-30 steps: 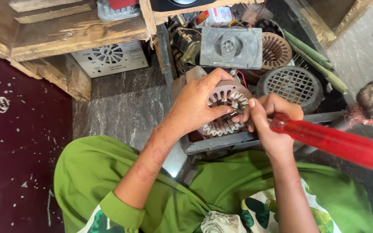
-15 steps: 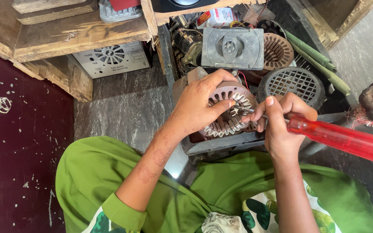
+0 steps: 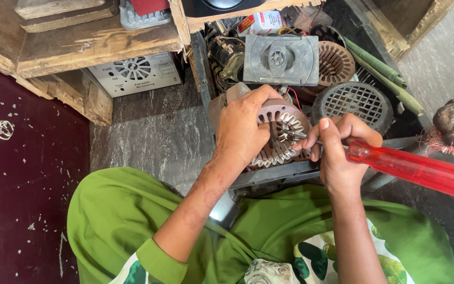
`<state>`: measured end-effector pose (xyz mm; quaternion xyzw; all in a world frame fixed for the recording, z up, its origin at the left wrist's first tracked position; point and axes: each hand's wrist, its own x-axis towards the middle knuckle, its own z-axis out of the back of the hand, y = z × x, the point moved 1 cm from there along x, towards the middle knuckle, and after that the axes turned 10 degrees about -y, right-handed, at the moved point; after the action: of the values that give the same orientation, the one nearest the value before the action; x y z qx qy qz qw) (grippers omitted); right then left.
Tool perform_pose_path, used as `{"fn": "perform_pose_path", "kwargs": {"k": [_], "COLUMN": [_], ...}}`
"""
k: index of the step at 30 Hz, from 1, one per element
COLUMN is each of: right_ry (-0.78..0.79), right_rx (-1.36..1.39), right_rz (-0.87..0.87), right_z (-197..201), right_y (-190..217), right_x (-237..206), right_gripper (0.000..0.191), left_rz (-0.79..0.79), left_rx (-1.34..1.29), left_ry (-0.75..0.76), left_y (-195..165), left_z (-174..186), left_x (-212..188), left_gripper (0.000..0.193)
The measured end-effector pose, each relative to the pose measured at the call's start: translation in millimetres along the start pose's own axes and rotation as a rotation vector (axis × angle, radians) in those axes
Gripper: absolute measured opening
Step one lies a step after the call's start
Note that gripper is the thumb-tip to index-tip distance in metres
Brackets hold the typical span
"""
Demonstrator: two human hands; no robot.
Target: The person uses a red-handled screwdriver to pry and adjust the copper windings inside a circular motor stator. They rotate the stator to access different slots and continue the adjustment throughout the clip.
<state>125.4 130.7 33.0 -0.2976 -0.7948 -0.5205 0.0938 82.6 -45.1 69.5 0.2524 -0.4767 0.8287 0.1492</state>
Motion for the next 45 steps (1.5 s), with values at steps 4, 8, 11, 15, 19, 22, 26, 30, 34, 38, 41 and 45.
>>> {"fn": "perform_pose_path", "kwargs": {"k": [4,8,11,15,19,22,26,30,34,38,41,45], "right_ry": [0.005,0.002,-0.003,0.01,0.016,0.014,0.013,0.013,0.011,0.026,0.021,0.024], "right_rx": [-0.012,-0.009,-0.023,0.009,0.005,-0.01,-0.011,-0.007,-0.009,0.007,-0.014,-0.017], "right_rz": [0.011,0.003,-0.025,0.015,0.002,-0.009,-0.009,0.0,-0.007,-0.003,-0.003,-0.001], "right_z": [0,-1,0,1,2,2,2,3,4,4,4,4], "right_y": [0,0,0,-1,-1,-1,-1,-2,-3,-4,-4,-4], "right_x": [0,0,0,0,0,0,2,2,1,2,2,2], "right_gripper": [0.044,0.044,0.041,0.044,0.041,0.039,0.038,0.039,0.038,0.039,0.039,0.039], "left_rz": [-0.076,-0.073,-0.093,-0.064,-0.094,-0.143,-0.161,-0.028,0.095,0.307,0.253,0.17], "left_rx": [-0.016,-0.012,-0.018,-0.03,-0.041,-0.082,-0.361,-0.473,-0.465,-0.341,-0.221,-0.241], "left_ry": [0.015,0.034,0.027,0.083,0.09,0.05,-0.008,-0.213,-0.296,-0.315,-0.349,-0.321], "left_y": [1,2,1,3,6,7,15,36,63,79,80,68], "left_z": [5,7,8,9,12,14,23,48,78,96,103,103], "left_x": [-1,-3,-3,-1,-1,-2,-7,-17,-20,-29,-31,-27], "left_gripper": [0.036,0.037,0.037,0.039,0.051,0.065,0.075,0.067,0.051,0.039,0.033,0.031]}}
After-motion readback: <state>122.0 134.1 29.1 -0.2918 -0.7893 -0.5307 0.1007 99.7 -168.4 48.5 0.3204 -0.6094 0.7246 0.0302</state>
